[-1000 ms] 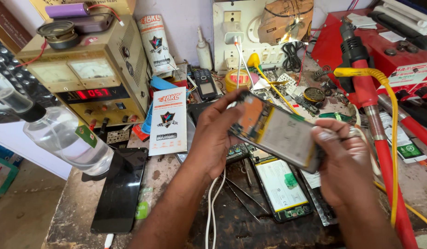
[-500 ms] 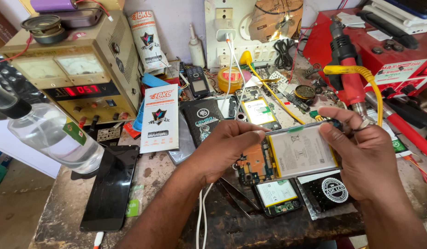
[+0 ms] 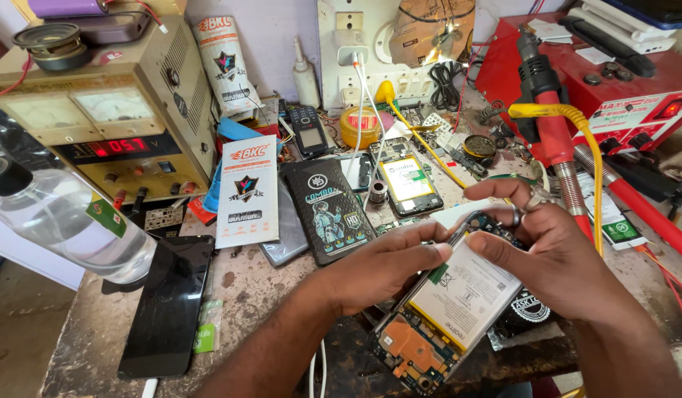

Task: The person disassembles a smartphone, removes the battery, and uses tweezers to adjust a small component near the charging port. They then connect a charging cable to test the device and handle a replacement screen package before continuing to work on the phone's internal components.

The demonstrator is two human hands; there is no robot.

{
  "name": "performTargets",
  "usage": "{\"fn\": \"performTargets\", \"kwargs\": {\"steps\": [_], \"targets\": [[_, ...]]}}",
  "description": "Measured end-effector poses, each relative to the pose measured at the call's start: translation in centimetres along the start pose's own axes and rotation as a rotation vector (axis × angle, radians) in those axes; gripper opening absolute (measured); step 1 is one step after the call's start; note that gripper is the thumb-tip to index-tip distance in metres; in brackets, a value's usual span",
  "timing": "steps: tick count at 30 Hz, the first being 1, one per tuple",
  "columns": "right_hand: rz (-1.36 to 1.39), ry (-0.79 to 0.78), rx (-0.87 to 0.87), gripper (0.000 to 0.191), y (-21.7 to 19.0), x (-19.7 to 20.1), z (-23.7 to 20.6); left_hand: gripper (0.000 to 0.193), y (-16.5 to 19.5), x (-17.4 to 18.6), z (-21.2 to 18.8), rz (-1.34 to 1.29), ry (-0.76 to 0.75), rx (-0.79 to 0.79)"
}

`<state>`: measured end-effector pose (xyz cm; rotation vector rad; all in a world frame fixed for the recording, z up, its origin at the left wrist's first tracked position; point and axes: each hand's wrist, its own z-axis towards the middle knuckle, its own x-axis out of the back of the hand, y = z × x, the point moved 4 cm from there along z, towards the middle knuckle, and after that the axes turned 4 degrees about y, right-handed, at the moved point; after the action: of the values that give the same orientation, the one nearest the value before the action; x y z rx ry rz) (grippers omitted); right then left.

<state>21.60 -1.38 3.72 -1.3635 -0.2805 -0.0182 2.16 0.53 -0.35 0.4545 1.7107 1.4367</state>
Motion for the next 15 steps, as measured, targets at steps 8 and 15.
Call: {"fn": "performTargets", "kwargs": {"steps": [8, 15], "targets": [[0.009, 0.192, -0.005, 0.031, -0.6, 0.0, 0.8, 0.029, 0.3, 0.4, 0.6, 0.057, 0.242, -0.090], [0.085, 0.236, -0.048, 0.033, -0.3, -0.5, 1.3, 0.030, 1.0, 0.8, 0.8, 0.000, 0.351, -0.201]]}}
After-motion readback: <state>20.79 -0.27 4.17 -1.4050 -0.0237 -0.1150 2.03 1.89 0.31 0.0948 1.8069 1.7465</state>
